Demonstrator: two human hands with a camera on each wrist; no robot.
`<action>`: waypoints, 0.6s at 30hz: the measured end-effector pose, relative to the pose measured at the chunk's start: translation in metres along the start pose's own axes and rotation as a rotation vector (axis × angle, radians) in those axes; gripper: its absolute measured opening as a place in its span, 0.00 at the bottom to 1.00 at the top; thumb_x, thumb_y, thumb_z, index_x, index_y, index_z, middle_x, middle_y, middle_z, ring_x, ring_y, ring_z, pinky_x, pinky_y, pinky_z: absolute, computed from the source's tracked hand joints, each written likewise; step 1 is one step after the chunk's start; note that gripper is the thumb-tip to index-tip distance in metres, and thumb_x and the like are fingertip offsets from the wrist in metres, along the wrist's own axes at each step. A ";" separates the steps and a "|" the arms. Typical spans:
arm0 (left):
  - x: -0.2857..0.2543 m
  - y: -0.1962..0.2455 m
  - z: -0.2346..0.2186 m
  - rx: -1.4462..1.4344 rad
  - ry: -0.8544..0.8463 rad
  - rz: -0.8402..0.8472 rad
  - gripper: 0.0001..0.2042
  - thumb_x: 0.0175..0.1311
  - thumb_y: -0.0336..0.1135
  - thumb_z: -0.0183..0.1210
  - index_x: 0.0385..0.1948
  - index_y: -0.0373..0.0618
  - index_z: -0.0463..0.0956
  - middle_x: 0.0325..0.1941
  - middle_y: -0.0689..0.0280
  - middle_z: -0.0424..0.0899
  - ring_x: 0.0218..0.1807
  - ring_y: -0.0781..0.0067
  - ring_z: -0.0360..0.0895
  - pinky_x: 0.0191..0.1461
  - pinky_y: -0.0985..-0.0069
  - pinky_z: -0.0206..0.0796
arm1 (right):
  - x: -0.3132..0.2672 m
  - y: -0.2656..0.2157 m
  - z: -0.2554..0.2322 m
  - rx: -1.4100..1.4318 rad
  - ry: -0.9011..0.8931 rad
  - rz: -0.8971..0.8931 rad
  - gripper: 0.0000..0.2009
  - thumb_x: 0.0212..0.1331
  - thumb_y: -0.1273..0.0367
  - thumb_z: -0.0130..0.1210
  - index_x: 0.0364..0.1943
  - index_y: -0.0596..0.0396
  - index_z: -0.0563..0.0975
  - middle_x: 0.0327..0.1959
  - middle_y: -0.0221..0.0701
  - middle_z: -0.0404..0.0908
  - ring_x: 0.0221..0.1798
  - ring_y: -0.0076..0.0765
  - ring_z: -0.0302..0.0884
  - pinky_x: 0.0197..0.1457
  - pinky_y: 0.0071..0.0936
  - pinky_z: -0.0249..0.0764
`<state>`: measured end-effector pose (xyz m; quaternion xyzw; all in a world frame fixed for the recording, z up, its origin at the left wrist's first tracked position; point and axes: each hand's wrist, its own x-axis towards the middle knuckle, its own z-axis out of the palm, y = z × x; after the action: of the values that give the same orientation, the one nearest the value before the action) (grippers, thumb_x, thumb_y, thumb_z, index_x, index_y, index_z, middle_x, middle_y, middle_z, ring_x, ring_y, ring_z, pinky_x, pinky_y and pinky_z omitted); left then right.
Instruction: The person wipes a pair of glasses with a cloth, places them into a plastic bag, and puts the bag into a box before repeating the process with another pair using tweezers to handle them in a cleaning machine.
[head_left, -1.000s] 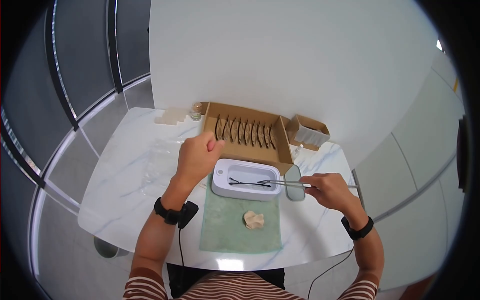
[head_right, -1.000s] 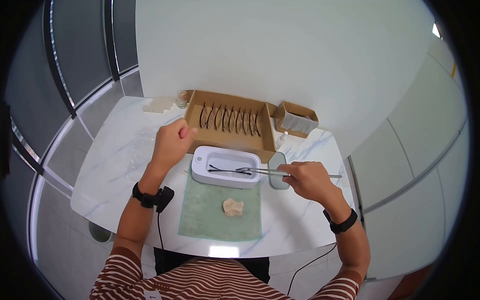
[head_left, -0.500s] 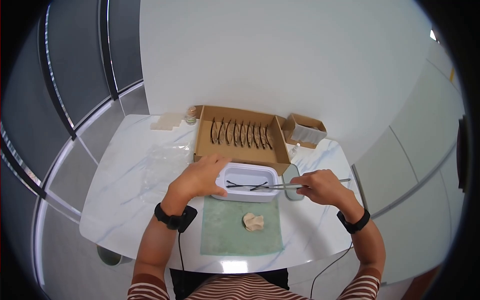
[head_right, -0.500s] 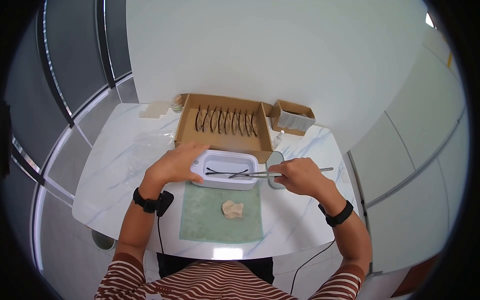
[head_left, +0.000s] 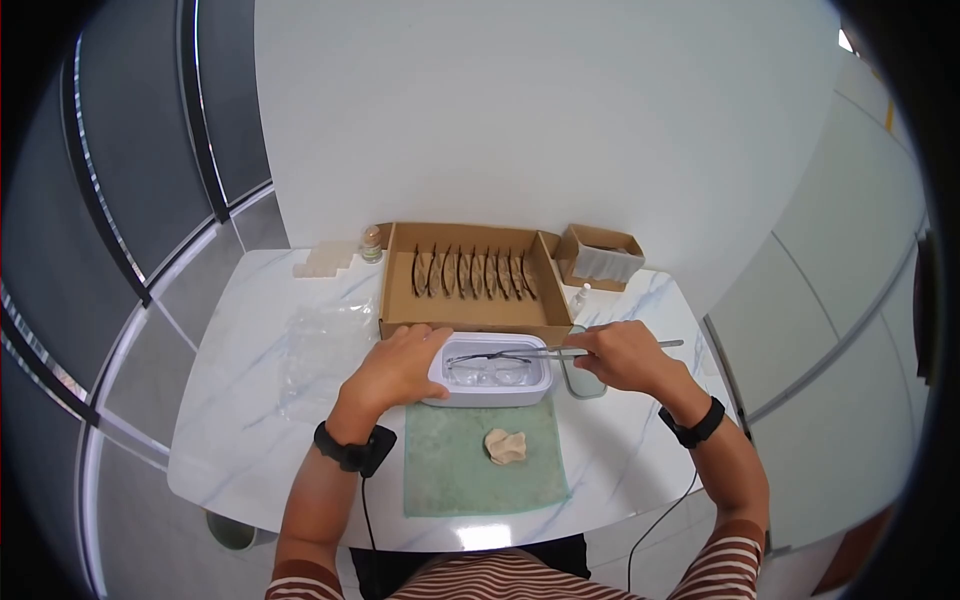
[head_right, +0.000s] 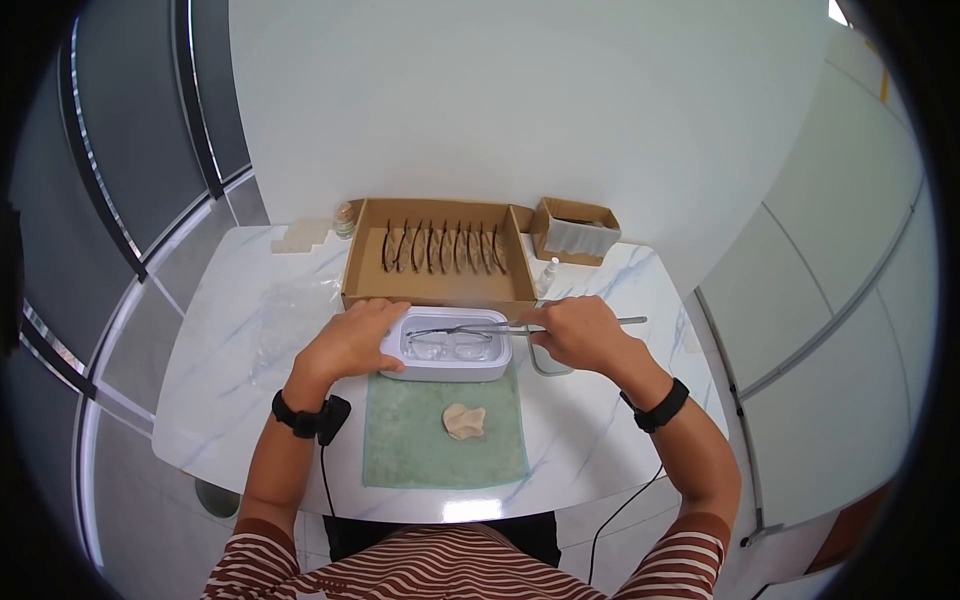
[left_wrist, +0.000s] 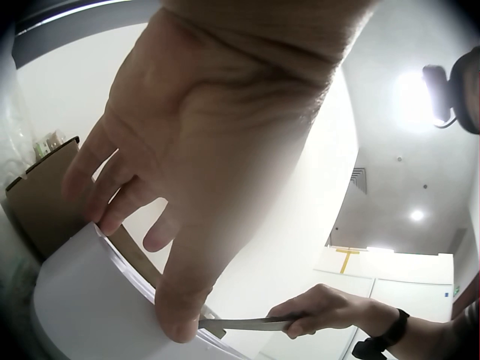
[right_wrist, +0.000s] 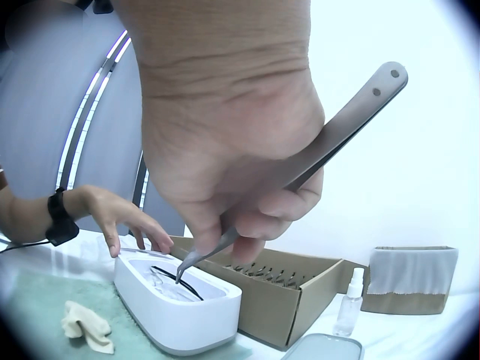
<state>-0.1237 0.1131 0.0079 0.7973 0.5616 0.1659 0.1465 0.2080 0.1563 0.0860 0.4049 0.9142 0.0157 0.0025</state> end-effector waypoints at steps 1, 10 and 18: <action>0.000 0.001 -0.001 0.009 -0.006 -0.008 0.42 0.46 0.42 0.78 0.67 0.44 0.69 0.64 0.56 0.76 0.68 0.53 0.70 0.69 0.62 0.67 | 0.001 0.000 0.000 -0.025 0.013 0.013 0.17 0.59 0.64 0.63 0.53 0.44 0.84 0.32 0.35 0.86 0.38 0.47 0.85 0.39 0.42 0.78; -0.004 0.006 -0.005 0.055 0.003 -0.025 0.38 0.50 0.44 0.75 0.66 0.48 0.70 0.64 0.59 0.77 0.67 0.54 0.72 0.66 0.61 0.70 | 0.003 0.000 0.004 -0.014 0.084 0.029 0.16 0.60 0.64 0.63 0.53 0.43 0.84 0.33 0.37 0.87 0.38 0.49 0.85 0.39 0.42 0.79; -0.010 0.015 -0.033 -0.052 0.141 -0.087 0.32 0.52 0.44 0.73 0.61 0.46 0.76 0.60 0.58 0.80 0.62 0.53 0.76 0.63 0.61 0.70 | 0.002 -0.002 0.001 -0.026 0.025 0.024 0.16 0.60 0.64 0.63 0.53 0.42 0.84 0.30 0.37 0.86 0.36 0.49 0.84 0.39 0.43 0.78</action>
<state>-0.1282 0.1002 0.0434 0.7544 0.6001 0.2297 0.1344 0.2047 0.1563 0.0849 0.4154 0.9090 0.0326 -0.0038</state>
